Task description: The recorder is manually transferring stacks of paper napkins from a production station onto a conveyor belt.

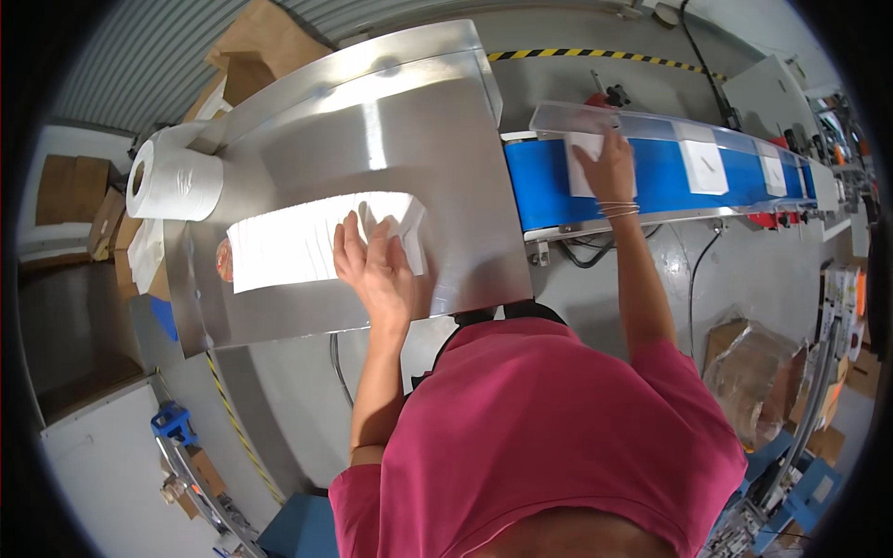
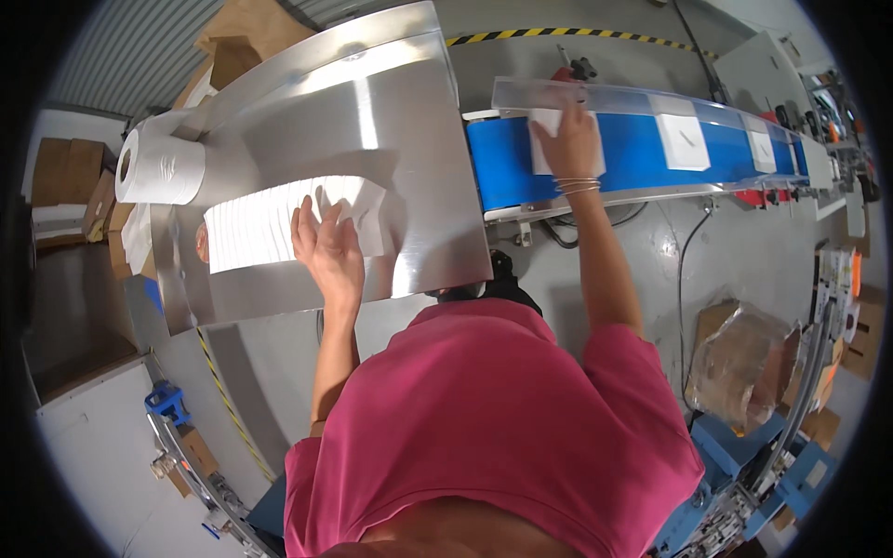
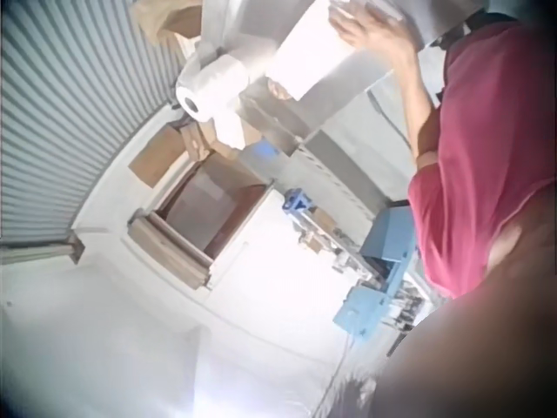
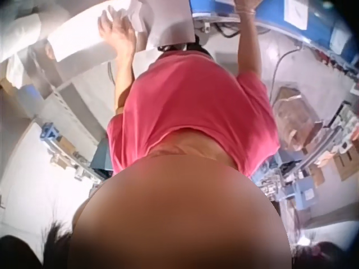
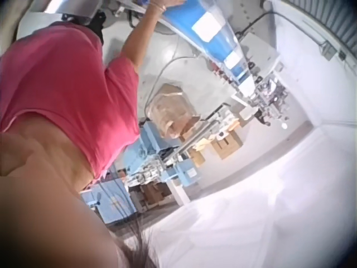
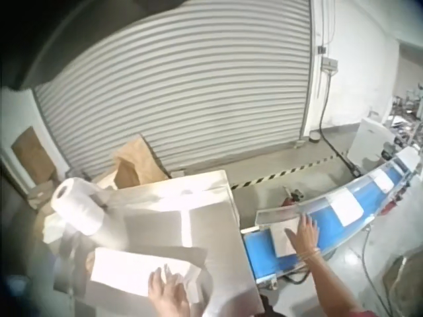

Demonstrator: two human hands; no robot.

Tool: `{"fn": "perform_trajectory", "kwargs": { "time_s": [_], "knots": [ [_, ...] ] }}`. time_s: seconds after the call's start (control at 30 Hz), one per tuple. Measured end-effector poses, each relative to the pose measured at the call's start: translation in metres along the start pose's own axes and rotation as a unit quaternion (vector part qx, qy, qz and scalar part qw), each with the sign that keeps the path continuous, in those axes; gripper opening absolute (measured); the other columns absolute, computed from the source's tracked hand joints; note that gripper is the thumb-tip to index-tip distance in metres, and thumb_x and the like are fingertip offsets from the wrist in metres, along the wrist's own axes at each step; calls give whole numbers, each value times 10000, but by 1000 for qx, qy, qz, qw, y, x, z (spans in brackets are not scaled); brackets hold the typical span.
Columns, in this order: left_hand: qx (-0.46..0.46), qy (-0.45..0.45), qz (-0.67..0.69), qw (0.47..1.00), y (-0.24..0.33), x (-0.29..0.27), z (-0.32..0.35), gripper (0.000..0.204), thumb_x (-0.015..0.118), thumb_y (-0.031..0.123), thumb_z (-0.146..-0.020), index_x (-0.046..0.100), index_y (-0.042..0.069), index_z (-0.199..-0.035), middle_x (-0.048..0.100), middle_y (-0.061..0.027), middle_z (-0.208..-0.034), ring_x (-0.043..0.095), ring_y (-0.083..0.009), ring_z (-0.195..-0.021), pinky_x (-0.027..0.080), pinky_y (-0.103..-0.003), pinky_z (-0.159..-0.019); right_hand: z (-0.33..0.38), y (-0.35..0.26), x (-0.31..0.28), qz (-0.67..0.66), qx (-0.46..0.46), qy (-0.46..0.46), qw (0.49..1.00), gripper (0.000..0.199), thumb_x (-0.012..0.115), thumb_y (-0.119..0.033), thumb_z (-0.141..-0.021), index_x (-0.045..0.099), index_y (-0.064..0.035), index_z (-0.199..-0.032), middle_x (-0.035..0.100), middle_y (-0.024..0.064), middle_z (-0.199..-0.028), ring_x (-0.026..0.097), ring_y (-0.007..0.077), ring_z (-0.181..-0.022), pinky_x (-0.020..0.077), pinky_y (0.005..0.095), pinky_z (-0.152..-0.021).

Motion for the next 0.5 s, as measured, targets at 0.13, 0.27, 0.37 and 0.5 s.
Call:
{"fn": "perform_trajectory", "kwargs": {
  "time_s": [0.13, 0.27, 0.37, 0.5],
  "knots": [
    [4, 8, -15, 1000, -2, -1, 0, 279, 632, 10, -785, 667, 86, -1050, 447, -148, -1367, 357, -392, -1283, 263, -507, -1039, 16, -130, 16, -328, -194, -233, 895, 489, 755, -179, -751, 556, -86, -1188, 569, 121, -1172, 591, 277, -1017, 488, 364, -856],
    [13, -16, -16, 1000, -2, 0, 0, 253, 633, 29, -802, 670, 95, -1043, 442, -146, -1380, 347, -381, -1304, 250, -507, -1052, 32, -194, 38, -407, -215, -311, 831, 449, 739, -155, -755, 558, -91, -1160, 565, 90, -1156, 578, 244, -1016, 488, 349, -851],
    [33, -29, -29, 999, -3, -2, -1, 277, 642, 48, -806, 658, 99, -1078, 424, -151, -1400, 324, -386, -1324, 229, -523, -1062, 33, -213, 37, -423, -252, -401, 773, 432, 701, -135, -767, 550, -86, -1169, 555, 75, -1182, 529, 237, -1107, 469, 332, -889],
    [-5, 14, 2, 1000, 0, -6, -3, 385, 656, 76, -800, 602, 77, -1182, 382, -166, -1432, 280, -397, -1344, 192, -551, -1070, 43, -187, 44, -476, -139, -473, 728, 365, 678, -216, -857, 554, -35, -1147, 555, 75, -1183, 535, 154, -1050, 457, 290, -884]
  ]
}}
Point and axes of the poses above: each hand's wrist, its own z-axis away from the middle knuckle, its own x-axis out of the palm, y = z × x, the point moved 4 cm from there along -z, towards the middle knuckle
